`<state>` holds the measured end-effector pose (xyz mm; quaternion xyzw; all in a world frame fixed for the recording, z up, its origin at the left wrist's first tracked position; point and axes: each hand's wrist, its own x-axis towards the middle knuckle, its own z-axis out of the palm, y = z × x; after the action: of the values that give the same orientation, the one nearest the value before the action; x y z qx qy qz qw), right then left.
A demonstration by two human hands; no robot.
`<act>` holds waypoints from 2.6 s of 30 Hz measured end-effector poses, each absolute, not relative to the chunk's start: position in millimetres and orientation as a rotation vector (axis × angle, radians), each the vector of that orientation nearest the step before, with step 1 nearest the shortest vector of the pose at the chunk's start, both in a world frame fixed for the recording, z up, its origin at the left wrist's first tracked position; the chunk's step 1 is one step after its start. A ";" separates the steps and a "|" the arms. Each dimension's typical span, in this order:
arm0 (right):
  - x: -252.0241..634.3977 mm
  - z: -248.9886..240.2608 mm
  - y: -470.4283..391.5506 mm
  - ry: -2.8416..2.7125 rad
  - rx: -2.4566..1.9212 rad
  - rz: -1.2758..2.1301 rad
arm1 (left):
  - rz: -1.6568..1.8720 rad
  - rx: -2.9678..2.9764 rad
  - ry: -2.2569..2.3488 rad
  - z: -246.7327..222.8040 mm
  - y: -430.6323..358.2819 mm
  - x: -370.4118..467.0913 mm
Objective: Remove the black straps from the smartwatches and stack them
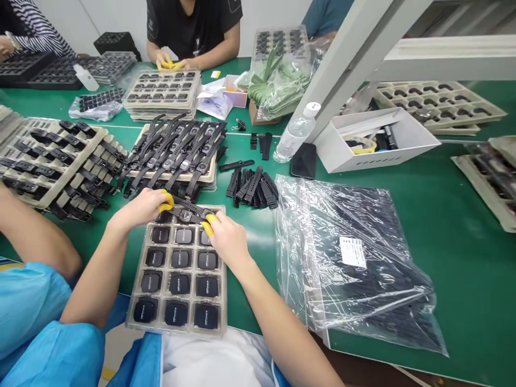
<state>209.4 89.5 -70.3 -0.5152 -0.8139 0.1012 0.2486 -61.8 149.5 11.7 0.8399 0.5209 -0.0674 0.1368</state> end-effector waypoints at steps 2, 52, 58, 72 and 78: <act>207.1 -68.5 90.4 -2.238 -1.412 0.245 | -0.181 2.533 1.559 1.0 149.9 -63.4; 231.1 -36.4 87.4 -1.080 -0.921 1.696 | 0.803 2.056 0.991 -30.7 128.2 65.7; 236.1 -34.9 91.2 -0.969 -0.920 1.824 | 0.791 2.190 0.842 -27.7 129.7 60.0; 232.1 -35.4 93.2 -0.687 -0.822 1.863 | 0.772 2.277 1.010 -35.7 127.6 64.2; 234.1 -29.5 96.2 -0.618 -0.887 1.877 | 0.665 2.317 1.038 -30.4 129.3 59.9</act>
<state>234.1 96.2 -29.5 -0.3617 -0.2520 0.7654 0.4688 59.9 129.3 -30.4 0.8535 0.3823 0.2449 0.2556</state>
